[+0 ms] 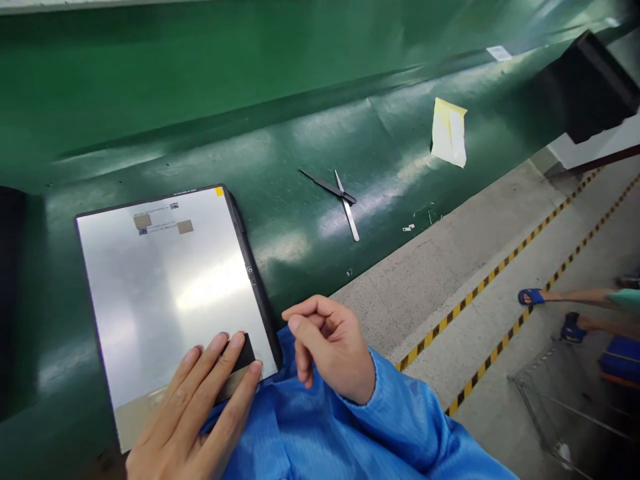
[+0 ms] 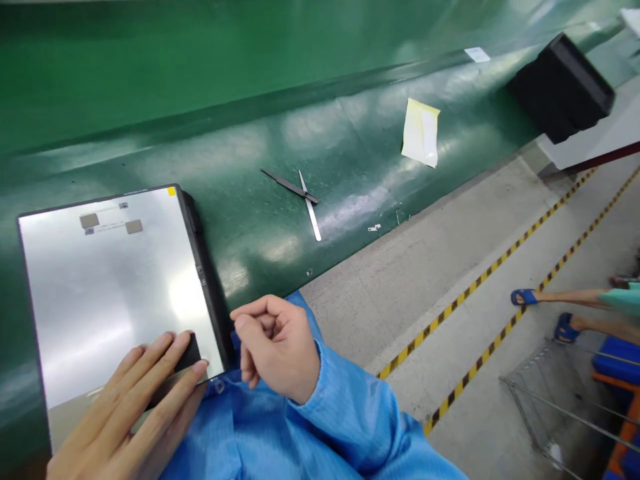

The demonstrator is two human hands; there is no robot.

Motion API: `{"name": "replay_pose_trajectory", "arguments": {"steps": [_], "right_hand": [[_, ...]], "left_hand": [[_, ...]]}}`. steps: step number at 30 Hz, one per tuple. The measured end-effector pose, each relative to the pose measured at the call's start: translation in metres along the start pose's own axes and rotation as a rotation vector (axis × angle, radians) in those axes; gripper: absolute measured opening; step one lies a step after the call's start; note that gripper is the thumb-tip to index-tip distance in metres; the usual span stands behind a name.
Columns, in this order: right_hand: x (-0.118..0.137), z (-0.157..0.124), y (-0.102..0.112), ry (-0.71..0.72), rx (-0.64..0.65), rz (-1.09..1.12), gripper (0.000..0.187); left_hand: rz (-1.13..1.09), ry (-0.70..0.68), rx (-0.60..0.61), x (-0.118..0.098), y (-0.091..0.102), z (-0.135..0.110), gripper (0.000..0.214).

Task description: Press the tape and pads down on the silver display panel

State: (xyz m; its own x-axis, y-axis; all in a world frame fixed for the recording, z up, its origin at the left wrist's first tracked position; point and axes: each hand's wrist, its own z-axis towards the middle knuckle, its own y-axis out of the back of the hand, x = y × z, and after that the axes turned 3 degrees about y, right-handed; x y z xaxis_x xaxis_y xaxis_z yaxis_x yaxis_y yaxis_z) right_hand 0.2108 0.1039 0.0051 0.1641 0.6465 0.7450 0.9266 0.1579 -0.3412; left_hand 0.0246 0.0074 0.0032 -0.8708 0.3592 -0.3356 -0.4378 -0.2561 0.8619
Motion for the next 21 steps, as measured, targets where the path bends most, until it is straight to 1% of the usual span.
{"name": "replay_pose_trajectory", "arguments": {"steps": [2, 4, 6, 8, 10, 13, 16, 19, 21], "right_hand": [[0.006, 0.0, 0.009, 0.078, -0.059, 0.043, 0.034], [0.012, 0.003, 0.018, 0.17, -0.136, 0.087, 0.033], [0.015, 0.006, 0.025, 0.248, -0.18, 0.098, 0.042], [0.016, 0.009, 0.03, 0.28, -0.18, 0.069, 0.053], [0.015, 0.01, 0.03, 0.263, -0.147, 0.008, 0.053], [0.011, 0.01, 0.026, 0.227, -0.059, -0.095, 0.04], [0.007, 0.009, 0.018, 0.21, 0.017, -0.104, 0.03], [0.004, 0.007, 0.011, 0.194, 0.091, -0.112, 0.03], [0.004, 0.006, 0.008, 0.212, 0.135, -0.175, 0.031]], "left_hand": [[-0.023, 0.023, -0.009, -0.002, -0.002, 0.0, 0.073], [-0.052, 0.07, -0.044, -0.005, -0.005, -0.001, 0.068], [-0.067, 0.099, -0.078, -0.007, -0.008, -0.001, 0.063], [-0.063, 0.102, -0.08, -0.008, -0.009, -0.001, 0.06], [-0.053, 0.094, -0.073, -0.008, -0.01, -0.002, 0.058], [-0.018, 0.071, -0.067, -0.007, -0.011, -0.004, 0.056], [0.023, 0.04, -0.058, -0.005, -0.014, -0.006, 0.055], [0.066, 0.015, -0.04, -0.002, -0.017, -0.008, 0.056], [0.086, -0.012, -0.019, 0.0, -0.016, -0.01, 0.055]]}}
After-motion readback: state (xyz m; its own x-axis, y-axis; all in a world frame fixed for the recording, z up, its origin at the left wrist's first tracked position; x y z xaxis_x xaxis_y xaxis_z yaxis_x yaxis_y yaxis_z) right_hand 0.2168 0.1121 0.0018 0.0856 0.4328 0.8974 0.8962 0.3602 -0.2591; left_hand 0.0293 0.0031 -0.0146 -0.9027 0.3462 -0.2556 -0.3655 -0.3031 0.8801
